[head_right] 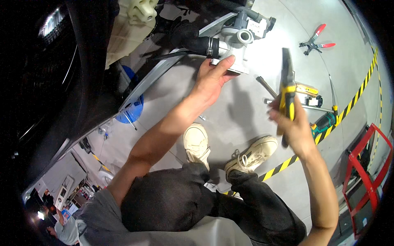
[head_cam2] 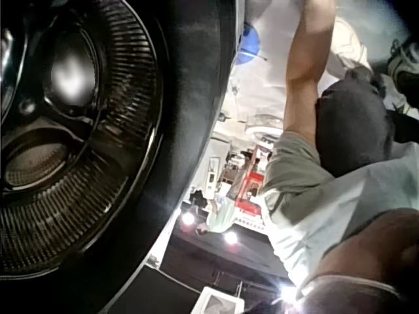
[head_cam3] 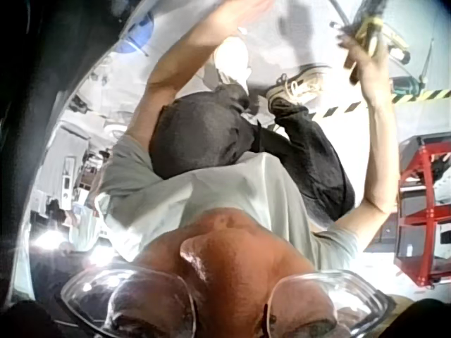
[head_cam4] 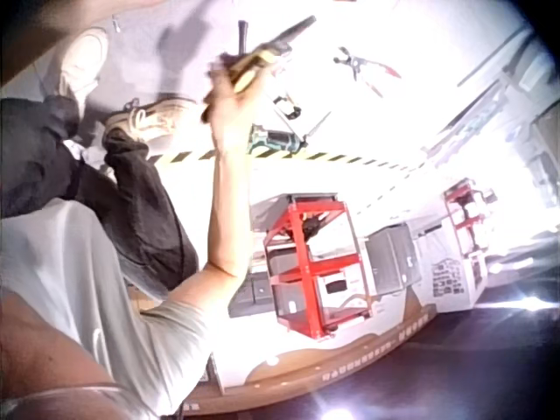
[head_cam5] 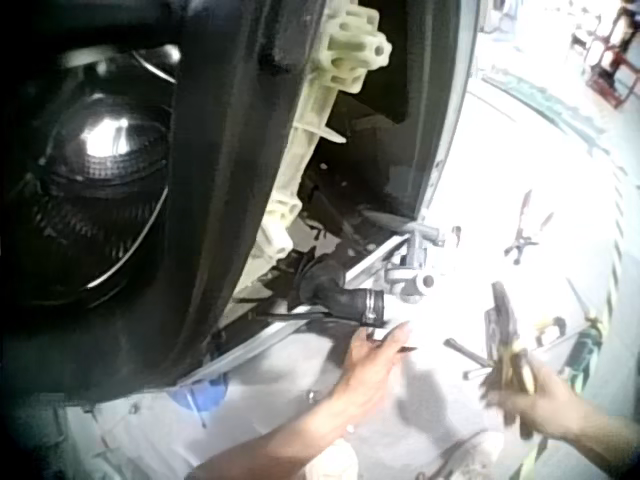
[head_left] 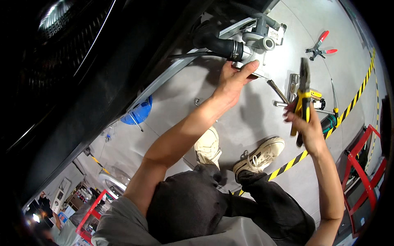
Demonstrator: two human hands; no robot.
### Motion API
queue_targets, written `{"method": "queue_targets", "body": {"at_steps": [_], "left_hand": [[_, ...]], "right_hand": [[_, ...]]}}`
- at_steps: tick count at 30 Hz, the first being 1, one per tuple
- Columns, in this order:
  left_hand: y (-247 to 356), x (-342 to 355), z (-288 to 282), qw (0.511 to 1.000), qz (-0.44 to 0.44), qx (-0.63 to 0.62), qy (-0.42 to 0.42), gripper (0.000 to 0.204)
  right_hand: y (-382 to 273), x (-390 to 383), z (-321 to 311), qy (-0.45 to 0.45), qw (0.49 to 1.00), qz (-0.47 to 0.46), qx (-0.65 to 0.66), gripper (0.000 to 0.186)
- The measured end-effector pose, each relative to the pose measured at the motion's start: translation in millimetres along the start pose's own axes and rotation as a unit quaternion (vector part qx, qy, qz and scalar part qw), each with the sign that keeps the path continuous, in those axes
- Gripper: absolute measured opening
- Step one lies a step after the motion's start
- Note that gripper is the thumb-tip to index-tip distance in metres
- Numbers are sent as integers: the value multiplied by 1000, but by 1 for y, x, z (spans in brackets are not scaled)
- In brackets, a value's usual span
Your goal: The person uses pliers to loosen and remove a clamp from a black hose connected to a white plastic pump assembly, then detaches the hose and pulls a smaller grey tube from the same assembly.
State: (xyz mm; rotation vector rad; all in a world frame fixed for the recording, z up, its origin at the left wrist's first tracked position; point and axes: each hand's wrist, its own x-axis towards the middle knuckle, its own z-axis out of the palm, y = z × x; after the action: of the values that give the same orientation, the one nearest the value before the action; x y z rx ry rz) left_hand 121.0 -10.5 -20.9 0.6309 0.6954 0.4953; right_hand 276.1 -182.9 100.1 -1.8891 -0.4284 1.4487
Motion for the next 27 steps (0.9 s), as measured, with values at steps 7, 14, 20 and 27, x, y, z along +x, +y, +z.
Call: {"method": "queue_targets", "body": {"at_steps": [7,14,20,27], "left_hand": [[14,-7,4,996,-34,-47,-67,38],[10,-11,-19,991,-34,-59,-117,38],[84,-28,-22,894,-261,358,-72,47],[151,-5,10,677,307,664,-77,79]], "right_hand": [[9,75,22,85,968,-129,198,37],[-19,97,75,42,951,-190,241,48],[-5,110,79,71,948,-252,179,53],[-13,117,70,61,953,-269,125,65]]}}
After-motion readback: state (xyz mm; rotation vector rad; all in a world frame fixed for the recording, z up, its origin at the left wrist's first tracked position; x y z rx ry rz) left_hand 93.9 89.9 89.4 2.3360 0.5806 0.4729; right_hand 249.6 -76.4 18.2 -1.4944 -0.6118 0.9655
